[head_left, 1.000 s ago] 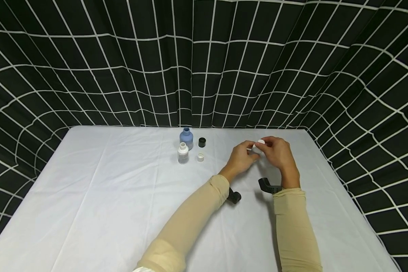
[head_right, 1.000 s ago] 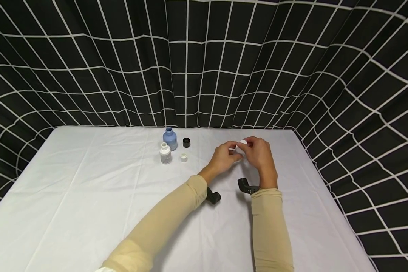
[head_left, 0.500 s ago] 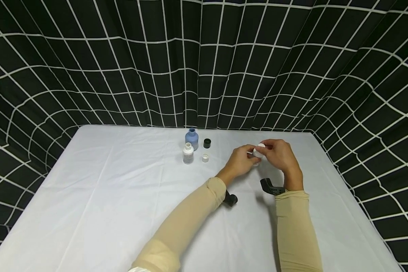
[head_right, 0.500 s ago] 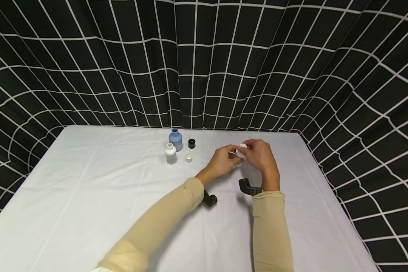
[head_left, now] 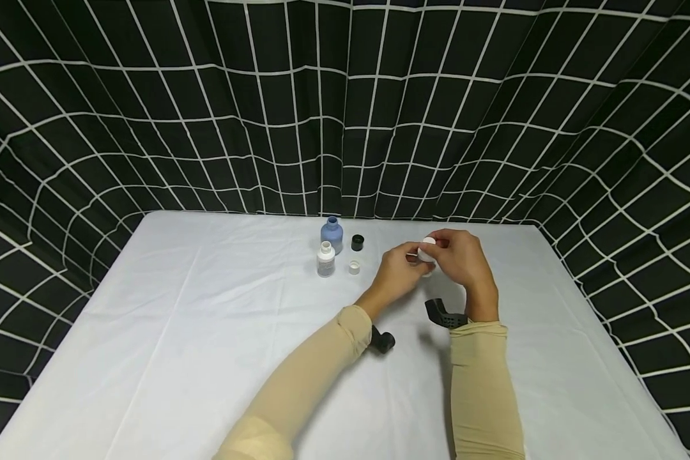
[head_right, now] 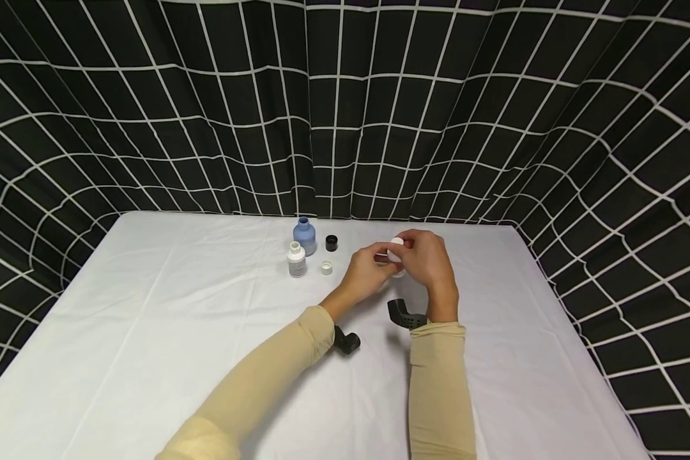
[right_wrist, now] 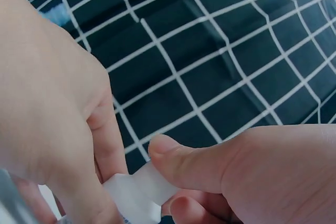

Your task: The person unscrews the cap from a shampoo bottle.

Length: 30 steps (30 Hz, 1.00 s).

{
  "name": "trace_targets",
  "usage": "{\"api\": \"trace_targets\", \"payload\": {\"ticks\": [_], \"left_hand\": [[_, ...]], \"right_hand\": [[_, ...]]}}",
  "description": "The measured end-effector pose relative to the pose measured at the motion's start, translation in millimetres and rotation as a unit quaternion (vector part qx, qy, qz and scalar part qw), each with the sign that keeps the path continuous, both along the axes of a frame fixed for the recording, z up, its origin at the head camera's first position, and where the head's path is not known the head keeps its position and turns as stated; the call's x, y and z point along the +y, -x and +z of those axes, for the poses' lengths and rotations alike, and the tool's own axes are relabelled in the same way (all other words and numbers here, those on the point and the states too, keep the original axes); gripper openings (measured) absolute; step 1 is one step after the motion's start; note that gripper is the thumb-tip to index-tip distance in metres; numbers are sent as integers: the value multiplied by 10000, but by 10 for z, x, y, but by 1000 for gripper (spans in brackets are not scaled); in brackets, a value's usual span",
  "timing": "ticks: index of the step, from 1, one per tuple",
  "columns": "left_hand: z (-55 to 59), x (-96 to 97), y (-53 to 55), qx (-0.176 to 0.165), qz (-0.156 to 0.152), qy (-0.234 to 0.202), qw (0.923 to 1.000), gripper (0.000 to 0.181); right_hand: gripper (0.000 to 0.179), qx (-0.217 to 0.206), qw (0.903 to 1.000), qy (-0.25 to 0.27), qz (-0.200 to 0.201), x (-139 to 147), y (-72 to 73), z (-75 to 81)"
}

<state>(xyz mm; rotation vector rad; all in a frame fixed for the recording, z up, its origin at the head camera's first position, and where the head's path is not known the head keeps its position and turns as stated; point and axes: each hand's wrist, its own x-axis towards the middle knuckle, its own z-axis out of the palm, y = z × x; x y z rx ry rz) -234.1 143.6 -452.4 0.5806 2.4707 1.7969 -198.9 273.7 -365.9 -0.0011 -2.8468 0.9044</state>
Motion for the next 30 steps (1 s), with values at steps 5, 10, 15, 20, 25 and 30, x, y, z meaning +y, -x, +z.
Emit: {"api": "trace_targets", "payload": {"ticks": [5, 10, 15, 20, 25, 30], "left_hand": [[74, -206, 2, -41, 113, 62, 9999, 40], [181, -420, -8, -106, 90, 71, 9999, 43], [255, -614, -31, -78, 30, 129, 9999, 43], [310, -770, -23, 15, -177, 265, 9995, 41], [361, -905, -33, -98, -301, 311, 9990, 40], [501, -1028, -36, -62, -545, 107, 9984, 40]], "right_hand": [[30, 170, 9997, 75, 125, -150, 10, 49], [30, 205, 9994, 199, 194, -301, 11, 104], [30, 296, 9983, 299, 406, -428, -4, 155], [27, 365, 9976, 367, 467, -488, -31, 183], [28, 555, 9957, 466, 583, -581, -96, 224], [28, 906, 9923, 566, 630, -686, -142, 287]]}}
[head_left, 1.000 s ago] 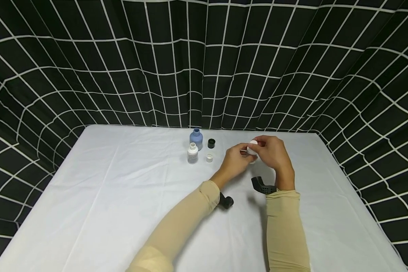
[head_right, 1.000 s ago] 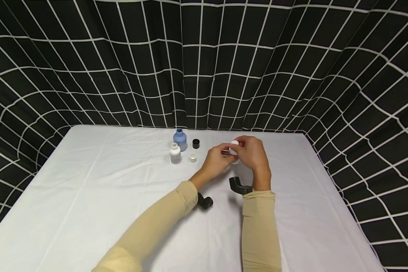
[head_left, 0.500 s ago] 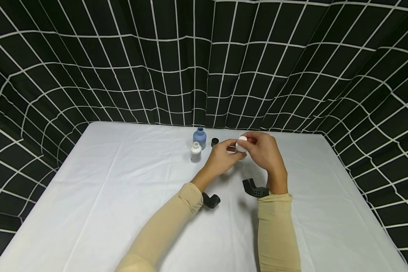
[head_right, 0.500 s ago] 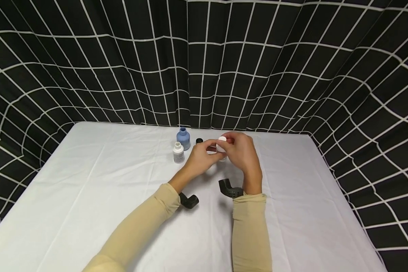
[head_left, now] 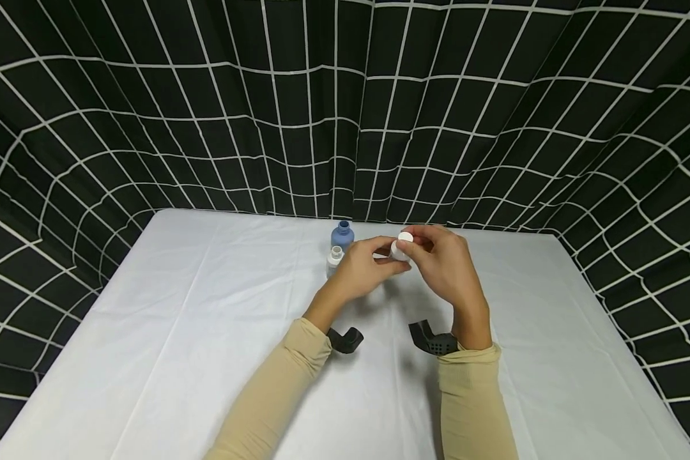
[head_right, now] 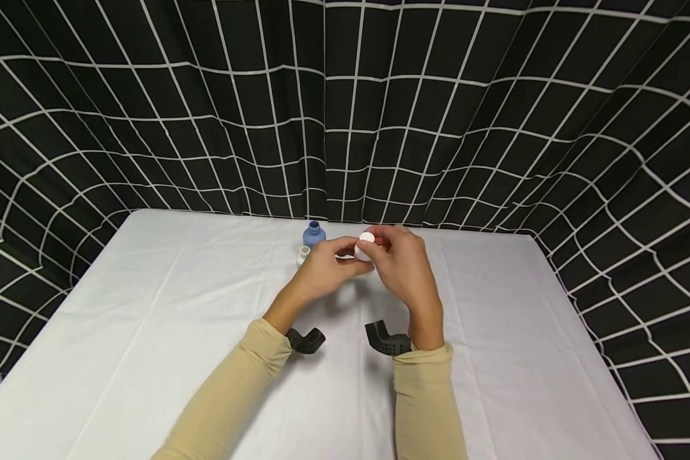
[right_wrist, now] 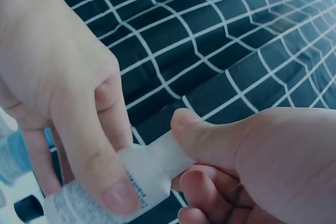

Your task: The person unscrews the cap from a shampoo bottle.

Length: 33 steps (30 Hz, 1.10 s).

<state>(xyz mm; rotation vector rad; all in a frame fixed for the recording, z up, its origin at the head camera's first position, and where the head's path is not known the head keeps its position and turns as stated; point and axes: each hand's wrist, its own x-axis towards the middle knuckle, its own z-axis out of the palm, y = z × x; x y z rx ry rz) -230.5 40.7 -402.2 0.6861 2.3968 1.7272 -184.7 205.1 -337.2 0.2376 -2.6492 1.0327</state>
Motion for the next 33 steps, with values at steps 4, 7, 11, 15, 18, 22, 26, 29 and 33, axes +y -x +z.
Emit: {"api": "trace_targets", "payload": {"ticks": [4, 7, 11, 15, 18, 22, 26, 29, 33], "left_hand": [[130, -121, -12, 174, -114, 55, 9998, 43], [235, -239, -4, 318, -243, 142, 9991, 43], [332, -388, 9, 479, -407, 33, 9980, 40], [380, -460, 9, 612, -495, 1, 9969, 38], [409, -482, -1, 699, -510, 81, 9962, 37], [445, -495, -24, 863, -573, 254, 9943, 30], [476, -529, -50, 949, -689, 297, 9927, 27], [494, -567, -62, 1010, -847, 244, 9910, 25], [525, -619, -67, 1147, -1228, -1, 9858, 18]], "right_hand": [[26, 189, 9993, 325, 20, -61, -45, 52], [26, 279, 9973, 669, 128, -108, -71, 84], [29, 290, 9930, 1106, 295, -191, -77, 91], [33, 302, 9883, 1470, 292, -270, -87, 91], [30, 407, 9855, 1634, 202, -312, -84, 89], [24, 702, 9847, 1587, 135, -331, -93, 93], [19, 1135, 9841, 1331, 313, -345, -121, 109], [15, 1404, 9808, 1204, 619, -346, -151, 132], [17, 1510, 9737, 1268, 1140, -331, -189, 173]]}}
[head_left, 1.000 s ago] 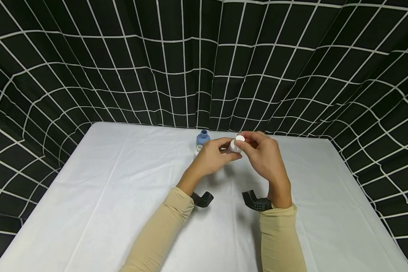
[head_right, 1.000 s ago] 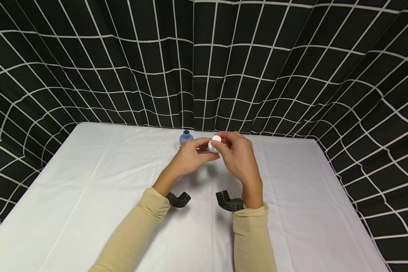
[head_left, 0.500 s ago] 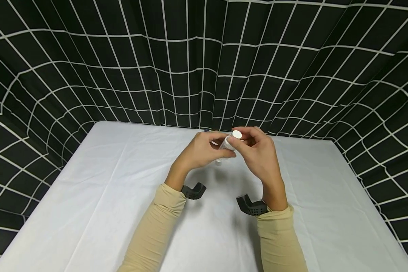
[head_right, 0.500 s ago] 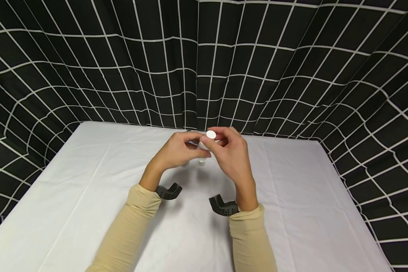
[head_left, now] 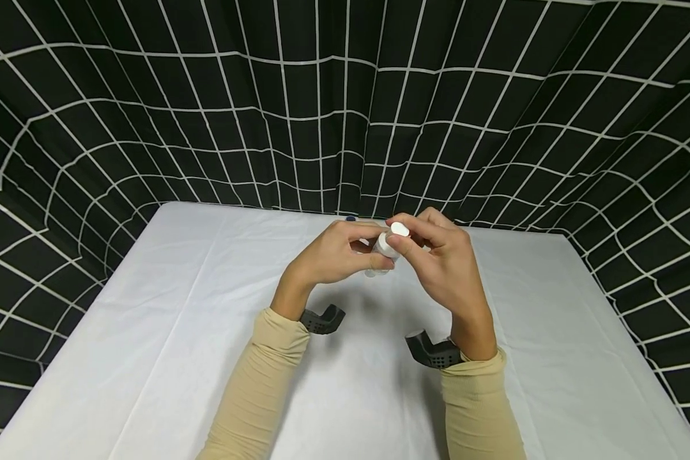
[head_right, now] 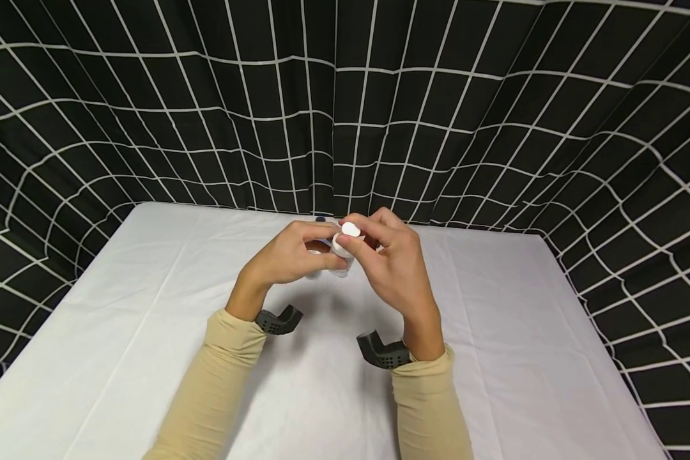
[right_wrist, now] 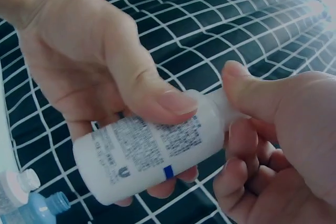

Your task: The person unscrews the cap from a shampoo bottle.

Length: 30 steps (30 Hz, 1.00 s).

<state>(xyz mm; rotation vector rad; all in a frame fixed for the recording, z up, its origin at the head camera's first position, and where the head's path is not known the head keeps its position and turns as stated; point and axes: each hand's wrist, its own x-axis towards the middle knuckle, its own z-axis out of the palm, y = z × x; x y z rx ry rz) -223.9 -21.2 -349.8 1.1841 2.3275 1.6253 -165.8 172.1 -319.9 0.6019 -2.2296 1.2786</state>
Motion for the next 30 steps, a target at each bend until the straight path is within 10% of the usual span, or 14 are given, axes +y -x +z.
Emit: {"api": "trace_targets", "payload": {"ticks": [14, 30], "left_hand": [[49, -45, -24, -293, 4, 21, 9996, 28], [37, -39, -4, -553, 216, 22, 9982, 34]], "right_hand": [[38, -606, 9883, 388, 1346, 92, -25, 39], [22, -1260, 9873, 967, -37, -3, 26, 3]]}}
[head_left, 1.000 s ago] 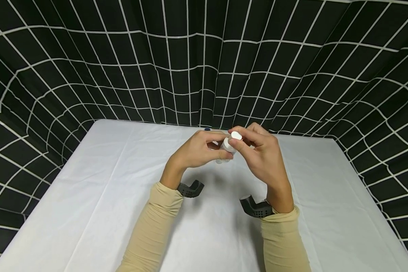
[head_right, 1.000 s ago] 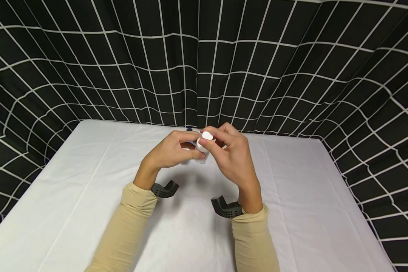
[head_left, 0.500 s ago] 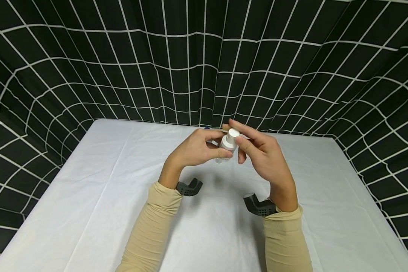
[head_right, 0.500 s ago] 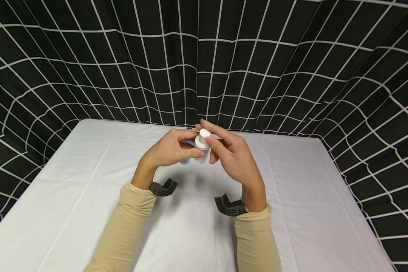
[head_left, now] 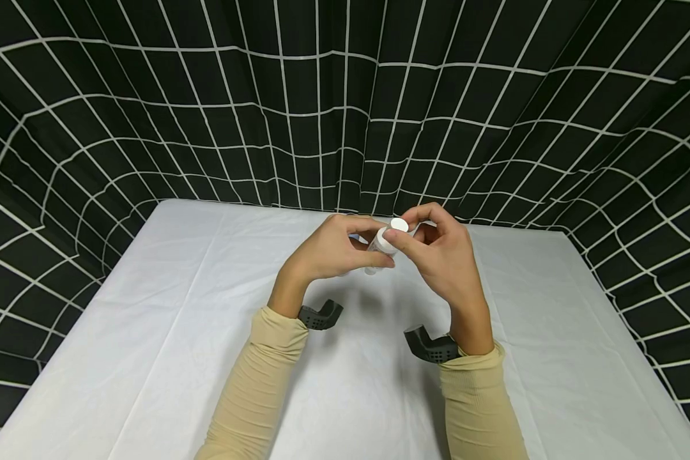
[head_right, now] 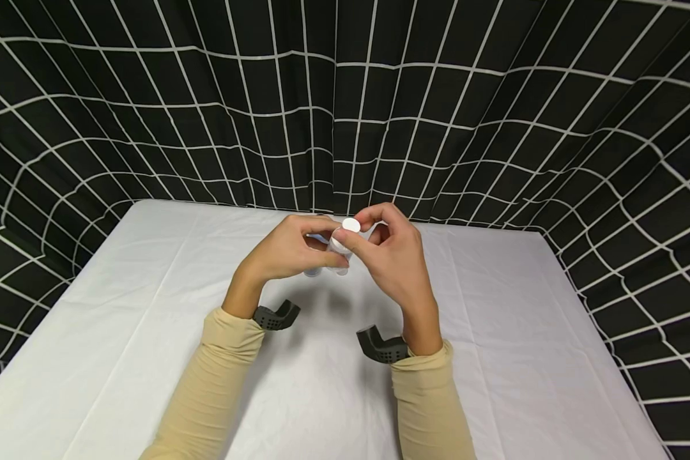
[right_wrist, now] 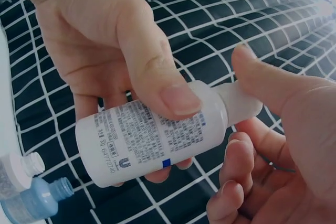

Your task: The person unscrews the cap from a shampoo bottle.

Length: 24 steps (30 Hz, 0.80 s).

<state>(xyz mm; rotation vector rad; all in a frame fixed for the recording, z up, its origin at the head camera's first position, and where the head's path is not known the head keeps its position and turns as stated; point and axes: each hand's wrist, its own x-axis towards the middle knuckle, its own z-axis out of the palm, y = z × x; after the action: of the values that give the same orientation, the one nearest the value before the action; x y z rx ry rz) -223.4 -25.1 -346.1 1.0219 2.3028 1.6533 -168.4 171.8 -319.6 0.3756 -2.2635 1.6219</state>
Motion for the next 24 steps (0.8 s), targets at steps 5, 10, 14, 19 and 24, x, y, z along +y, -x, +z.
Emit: {"api": "trace_targets", "payload": {"ticks": [5, 10, 14, 19, 24], "left_hand": [[1, -1, 13, 67, -1, 30, 10000, 31], [8, -11, 14, 148, 110, 110, 9998, 27], [15, -22, 11, 136, 228, 225, 9994, 28], [13, -29, 19, 101, 256, 195, 9994, 31], [6, -15, 26, 79, 177, 55, 9998, 32]], "right_hand": [[18, 180, 9997, -93, 148, 0, 9, -6], [26, 415, 9971, -562, 301, 11, -3, -5], [31, 449, 9955, -668, 509, 15, -5, 1], [39, 373, 9952, -577, 700, 40, -11, 17], [42, 361, 9976, -262, 537, 64, -7, 20]]}}
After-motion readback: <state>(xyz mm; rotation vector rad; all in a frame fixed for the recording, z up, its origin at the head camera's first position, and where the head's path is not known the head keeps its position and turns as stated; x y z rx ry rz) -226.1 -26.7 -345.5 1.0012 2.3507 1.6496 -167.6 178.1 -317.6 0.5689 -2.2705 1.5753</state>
